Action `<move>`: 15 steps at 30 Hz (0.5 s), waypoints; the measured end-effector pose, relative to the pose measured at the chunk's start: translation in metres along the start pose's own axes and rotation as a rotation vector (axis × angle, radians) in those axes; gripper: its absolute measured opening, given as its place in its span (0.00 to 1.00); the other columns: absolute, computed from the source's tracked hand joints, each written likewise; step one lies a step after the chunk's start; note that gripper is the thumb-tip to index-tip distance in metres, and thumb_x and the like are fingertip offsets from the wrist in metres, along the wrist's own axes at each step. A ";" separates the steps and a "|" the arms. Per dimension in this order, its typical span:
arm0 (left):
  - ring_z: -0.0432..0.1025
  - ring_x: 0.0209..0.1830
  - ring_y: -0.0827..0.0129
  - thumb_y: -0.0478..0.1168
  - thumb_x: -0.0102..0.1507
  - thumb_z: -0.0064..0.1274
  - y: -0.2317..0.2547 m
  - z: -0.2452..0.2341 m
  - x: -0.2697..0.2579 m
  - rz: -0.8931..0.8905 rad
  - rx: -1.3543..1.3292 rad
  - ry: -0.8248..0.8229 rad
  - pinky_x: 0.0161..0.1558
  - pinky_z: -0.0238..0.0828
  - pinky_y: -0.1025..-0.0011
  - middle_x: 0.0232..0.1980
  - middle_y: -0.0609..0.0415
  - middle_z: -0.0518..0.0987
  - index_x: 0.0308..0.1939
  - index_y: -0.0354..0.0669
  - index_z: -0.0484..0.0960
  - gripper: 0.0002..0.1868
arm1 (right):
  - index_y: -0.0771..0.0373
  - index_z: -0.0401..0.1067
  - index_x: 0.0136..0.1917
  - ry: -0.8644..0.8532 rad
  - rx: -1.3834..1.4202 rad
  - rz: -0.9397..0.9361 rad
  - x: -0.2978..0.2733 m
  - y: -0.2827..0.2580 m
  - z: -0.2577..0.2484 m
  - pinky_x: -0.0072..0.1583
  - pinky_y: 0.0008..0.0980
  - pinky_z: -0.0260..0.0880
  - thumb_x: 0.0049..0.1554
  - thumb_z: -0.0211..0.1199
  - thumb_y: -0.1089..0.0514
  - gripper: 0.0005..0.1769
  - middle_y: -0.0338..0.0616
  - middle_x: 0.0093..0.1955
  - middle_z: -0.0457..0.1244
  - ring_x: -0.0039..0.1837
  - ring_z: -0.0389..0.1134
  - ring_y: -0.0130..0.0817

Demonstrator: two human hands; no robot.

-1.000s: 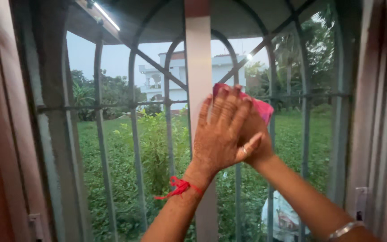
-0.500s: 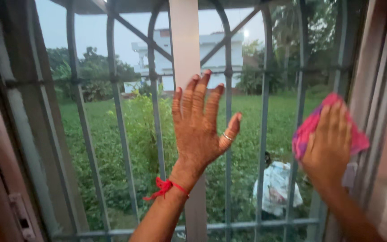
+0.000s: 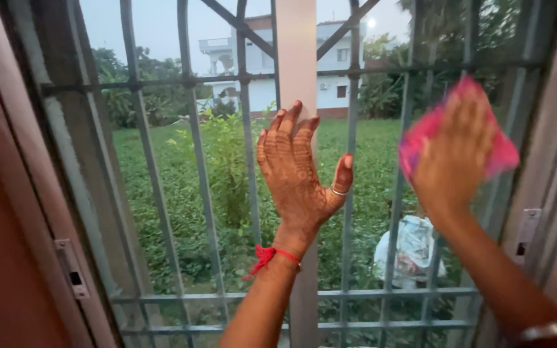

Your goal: The person wipes a window pane with a pink cloth, moving the cloth across the glass in repeated strokes. The person uses both hands to hold and maneuver the cloth while cleaning the window surface.

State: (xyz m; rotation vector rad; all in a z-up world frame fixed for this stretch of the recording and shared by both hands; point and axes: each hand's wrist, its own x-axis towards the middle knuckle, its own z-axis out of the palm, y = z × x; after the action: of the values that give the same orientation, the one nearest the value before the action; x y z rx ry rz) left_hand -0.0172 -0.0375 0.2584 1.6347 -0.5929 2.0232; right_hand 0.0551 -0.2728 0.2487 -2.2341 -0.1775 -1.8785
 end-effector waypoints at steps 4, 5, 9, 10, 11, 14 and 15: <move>0.59 0.80 0.53 0.64 0.70 0.43 -0.004 0.001 -0.019 -0.111 -0.053 0.048 0.81 0.46 0.49 0.77 0.48 0.67 0.68 0.45 0.72 0.33 | 0.67 0.38 0.88 0.012 -0.069 -0.153 0.042 -0.073 0.009 0.86 0.52 0.28 0.74 0.46 0.49 0.38 0.56 0.91 0.36 0.90 0.33 0.49; 0.59 0.81 0.53 0.65 0.71 0.41 -0.005 0.000 -0.029 -0.126 -0.058 0.041 0.82 0.46 0.49 0.77 0.48 0.67 0.69 0.45 0.72 0.34 | 0.66 0.42 0.87 0.005 -0.065 -0.225 0.032 -0.085 0.013 0.85 0.52 0.30 0.71 0.48 0.49 0.39 0.55 0.90 0.37 0.89 0.35 0.49; 0.58 0.81 0.52 0.66 0.71 0.40 -0.004 -0.011 -0.080 -0.160 -0.074 -0.001 0.81 0.43 0.45 0.80 0.44 0.66 0.70 0.45 0.70 0.35 | 0.61 0.58 0.82 -0.037 -0.187 -0.448 -0.064 -0.102 0.036 0.81 0.51 0.41 0.63 0.56 0.45 0.38 0.50 0.86 0.46 0.86 0.44 0.47; 0.58 0.82 0.52 0.67 0.71 0.39 -0.004 -0.013 -0.092 -0.167 -0.082 -0.005 0.81 0.43 0.46 0.80 0.43 0.65 0.71 0.46 0.69 0.35 | 0.61 0.62 0.78 -0.064 -0.114 -0.438 -0.093 -0.098 0.045 0.80 0.52 0.44 0.61 0.57 0.47 0.35 0.49 0.85 0.48 0.84 0.47 0.47; 0.58 0.83 0.52 0.68 0.70 0.39 -0.005 -0.015 -0.104 -0.175 -0.091 -0.009 0.81 0.43 0.46 0.80 0.43 0.65 0.71 0.47 0.68 0.36 | 0.60 0.65 0.74 -0.091 -0.042 -0.427 -0.126 -0.092 0.055 0.79 0.54 0.48 0.58 0.57 0.48 0.32 0.49 0.83 0.50 0.83 0.49 0.47; 0.56 0.84 0.50 0.68 0.68 0.40 -0.001 -0.024 -0.139 -0.140 -0.069 -0.070 0.83 0.40 0.44 0.80 0.42 0.63 0.75 0.50 0.64 0.38 | 0.60 0.71 0.63 -0.258 0.029 -0.527 -0.239 -0.074 0.076 0.72 0.64 0.52 0.56 0.59 0.48 0.25 0.49 0.70 0.58 0.75 0.56 0.52; 0.55 0.84 0.49 0.68 0.68 0.41 -0.001 -0.025 -0.147 -0.116 -0.052 -0.100 0.83 0.38 0.43 0.81 0.41 0.63 0.76 0.51 0.62 0.39 | 0.60 0.72 0.60 -0.376 0.041 -0.597 -0.274 -0.069 0.081 0.70 0.68 0.53 0.55 0.60 0.48 0.22 0.50 0.65 0.61 0.73 0.58 0.54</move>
State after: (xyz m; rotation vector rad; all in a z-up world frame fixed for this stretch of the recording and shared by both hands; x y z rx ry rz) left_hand -0.0093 -0.0351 0.1098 1.7068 -0.5671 1.8373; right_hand 0.0681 -0.1732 -0.0273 -2.6855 -1.0322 -1.6242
